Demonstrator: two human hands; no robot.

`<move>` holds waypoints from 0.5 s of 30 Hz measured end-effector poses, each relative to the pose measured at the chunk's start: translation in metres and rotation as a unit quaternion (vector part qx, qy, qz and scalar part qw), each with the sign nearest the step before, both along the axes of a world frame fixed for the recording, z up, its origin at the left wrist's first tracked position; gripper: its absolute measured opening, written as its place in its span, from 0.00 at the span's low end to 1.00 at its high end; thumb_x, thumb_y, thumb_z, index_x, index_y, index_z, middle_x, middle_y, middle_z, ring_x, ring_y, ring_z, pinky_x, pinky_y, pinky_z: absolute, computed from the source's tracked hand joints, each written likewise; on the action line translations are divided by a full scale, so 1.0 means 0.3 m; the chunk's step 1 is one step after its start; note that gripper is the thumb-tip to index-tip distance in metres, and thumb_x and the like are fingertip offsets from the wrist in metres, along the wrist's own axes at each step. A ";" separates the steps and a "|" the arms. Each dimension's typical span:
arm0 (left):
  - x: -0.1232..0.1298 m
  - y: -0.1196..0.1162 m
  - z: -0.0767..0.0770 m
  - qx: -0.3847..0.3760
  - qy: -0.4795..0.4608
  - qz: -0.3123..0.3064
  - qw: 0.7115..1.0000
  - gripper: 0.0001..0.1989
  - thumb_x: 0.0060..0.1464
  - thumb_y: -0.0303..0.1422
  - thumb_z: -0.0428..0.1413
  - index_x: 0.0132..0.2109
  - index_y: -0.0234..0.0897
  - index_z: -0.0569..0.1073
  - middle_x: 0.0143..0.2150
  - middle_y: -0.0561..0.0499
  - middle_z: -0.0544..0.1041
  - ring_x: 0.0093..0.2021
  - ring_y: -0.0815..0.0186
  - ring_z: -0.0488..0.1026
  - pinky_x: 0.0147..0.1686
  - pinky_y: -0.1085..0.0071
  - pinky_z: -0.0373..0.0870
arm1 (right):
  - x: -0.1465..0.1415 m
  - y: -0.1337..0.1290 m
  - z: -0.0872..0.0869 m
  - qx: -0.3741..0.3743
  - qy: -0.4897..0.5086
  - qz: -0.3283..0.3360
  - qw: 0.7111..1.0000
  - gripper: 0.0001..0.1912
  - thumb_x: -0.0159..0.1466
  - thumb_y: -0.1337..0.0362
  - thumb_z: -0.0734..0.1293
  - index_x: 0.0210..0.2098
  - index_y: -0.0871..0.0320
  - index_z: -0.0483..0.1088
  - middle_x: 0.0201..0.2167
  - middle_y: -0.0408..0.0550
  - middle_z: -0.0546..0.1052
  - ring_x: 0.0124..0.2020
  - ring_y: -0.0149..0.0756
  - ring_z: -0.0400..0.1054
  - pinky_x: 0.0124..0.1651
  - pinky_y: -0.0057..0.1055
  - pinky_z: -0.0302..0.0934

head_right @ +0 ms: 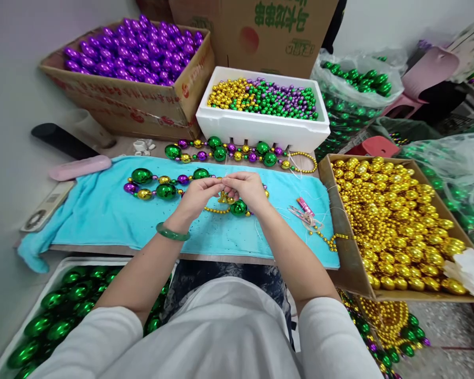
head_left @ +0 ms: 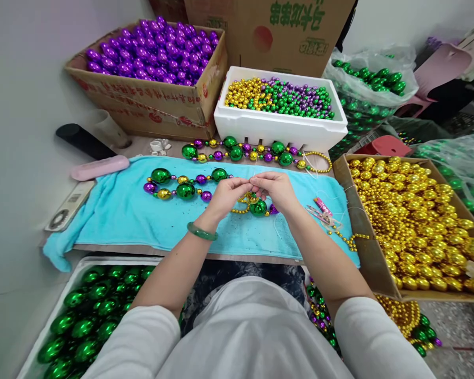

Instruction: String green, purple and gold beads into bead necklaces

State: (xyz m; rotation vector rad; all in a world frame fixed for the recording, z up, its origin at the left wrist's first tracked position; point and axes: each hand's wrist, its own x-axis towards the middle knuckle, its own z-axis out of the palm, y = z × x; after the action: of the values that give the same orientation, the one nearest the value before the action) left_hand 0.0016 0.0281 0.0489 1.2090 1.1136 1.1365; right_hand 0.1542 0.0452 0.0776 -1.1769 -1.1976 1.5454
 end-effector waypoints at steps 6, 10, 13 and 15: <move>-0.036 0.011 0.069 -0.037 -0.060 0.005 0.998 0.12 0.46 0.39 0.65 0.32 0.37 0.73 0.24 0.53 0.74 0.28 0.67 0.76 0.20 0.75 0.67 | 0.018 0.011 0.045 0.054 -0.066 -0.024 0.996 0.09 0.54 0.61 0.73 0.27 0.61 0.74 0.18 0.41 0.74 0.17 0.26 0.65 0.18 0.24 0.58; -0.149 0.005 0.219 0.048 0.009 0.054 0.997 0.09 0.52 0.36 0.63 0.33 0.38 0.70 0.22 0.54 0.73 0.25 0.67 0.75 0.17 0.76 0.64 | 0.097 0.042 0.165 0.152 -0.168 -0.075 0.971 0.05 0.62 0.68 0.68 0.29 0.62 0.71 0.15 0.36 0.70 0.15 0.22 0.63 0.20 0.20 0.56; -0.266 0.006 0.412 0.149 0.094 0.121 0.977 0.06 0.58 0.29 0.59 0.33 0.36 0.70 0.21 0.56 0.70 0.26 0.71 0.74 0.18 0.78 0.60 | 0.177 0.078 0.345 0.243 -0.262 -0.127 0.925 0.05 0.64 0.69 0.65 0.32 0.66 0.70 0.13 0.32 0.67 0.15 0.15 0.61 0.23 0.19 0.51; -0.343 0.017 0.554 0.188 0.116 0.146 0.964 0.02 0.60 0.28 0.57 0.37 0.36 0.71 0.23 0.57 0.69 0.29 0.72 0.75 0.19 0.80 0.60 | 0.236 0.109 0.492 0.280 -0.321 -0.151 0.892 0.12 0.63 0.63 0.62 0.30 0.68 0.68 0.13 0.31 0.66 0.17 0.11 0.60 0.24 0.22 0.46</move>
State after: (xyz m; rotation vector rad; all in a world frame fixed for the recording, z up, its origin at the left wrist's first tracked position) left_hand -0.1014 0.0333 0.2151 1.5360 1.3244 1.5098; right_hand 0.2249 0.0778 0.2251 -1.4174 -1.6399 0.5024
